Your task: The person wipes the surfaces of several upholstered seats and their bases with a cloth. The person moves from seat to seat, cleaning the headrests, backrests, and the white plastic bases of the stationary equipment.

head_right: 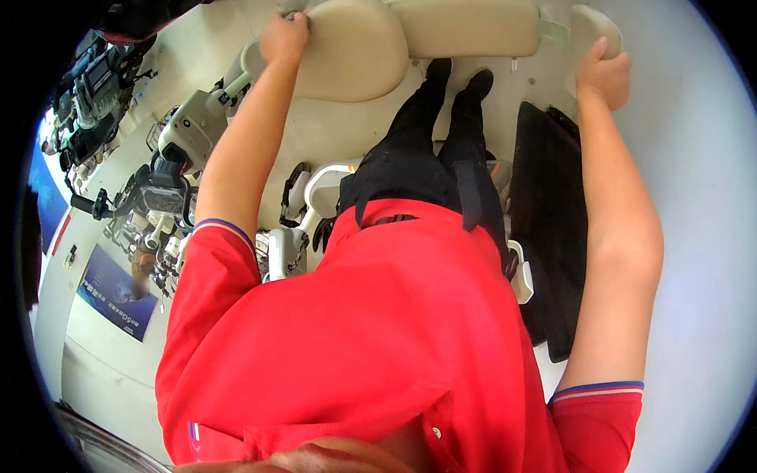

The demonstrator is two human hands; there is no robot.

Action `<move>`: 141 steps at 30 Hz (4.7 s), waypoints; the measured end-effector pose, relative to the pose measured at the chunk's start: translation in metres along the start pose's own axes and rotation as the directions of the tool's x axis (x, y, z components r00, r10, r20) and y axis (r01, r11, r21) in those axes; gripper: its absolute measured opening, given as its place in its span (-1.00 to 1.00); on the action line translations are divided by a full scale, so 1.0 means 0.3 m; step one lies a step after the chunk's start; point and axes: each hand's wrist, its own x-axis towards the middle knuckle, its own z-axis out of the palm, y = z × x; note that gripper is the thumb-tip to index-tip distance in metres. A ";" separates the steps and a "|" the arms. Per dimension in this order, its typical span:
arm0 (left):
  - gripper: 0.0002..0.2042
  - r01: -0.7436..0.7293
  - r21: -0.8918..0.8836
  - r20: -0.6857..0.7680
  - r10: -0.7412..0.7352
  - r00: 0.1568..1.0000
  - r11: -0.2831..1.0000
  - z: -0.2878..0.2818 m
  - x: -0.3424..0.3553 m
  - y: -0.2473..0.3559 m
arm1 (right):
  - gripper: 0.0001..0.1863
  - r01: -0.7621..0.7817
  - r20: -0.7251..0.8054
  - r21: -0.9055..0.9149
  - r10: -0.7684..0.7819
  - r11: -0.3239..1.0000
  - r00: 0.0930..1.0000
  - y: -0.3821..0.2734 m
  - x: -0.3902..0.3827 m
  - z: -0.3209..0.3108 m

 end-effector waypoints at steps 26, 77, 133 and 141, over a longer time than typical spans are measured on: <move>-0.63 0.350 -0.318 -0.043 -0.382 0.923 0.881 0.171 -0.090 -0.395 | -0.44 0.048 -0.035 -0.032 -0.049 0.998 0.998 0.019 -0.010 0.058; -0.70 0.504 -0.747 0.558 -0.821 0.120 -0.433 0.598 -1.795 -0.143 | -0.51 0.423 0.826 0.042 -0.269 0.905 0.495 -0.197 0.378 -0.095; -0.56 0.571 -0.093 0.601 -0.503 -0.620 -0.815 0.514 -2.063 0.347 | -0.69 0.872 0.983 0.149 -0.169 0.466 -0.078 -0.954 -0.567 -0.016; -0.59 0.410 -0.114 0.454 -0.414 -0.789 -0.905 0.411 -2.122 0.585 | -0.71 0.775 0.813 0.579 0.118 -0.254 -0.570 -1.045 -0.636 0.204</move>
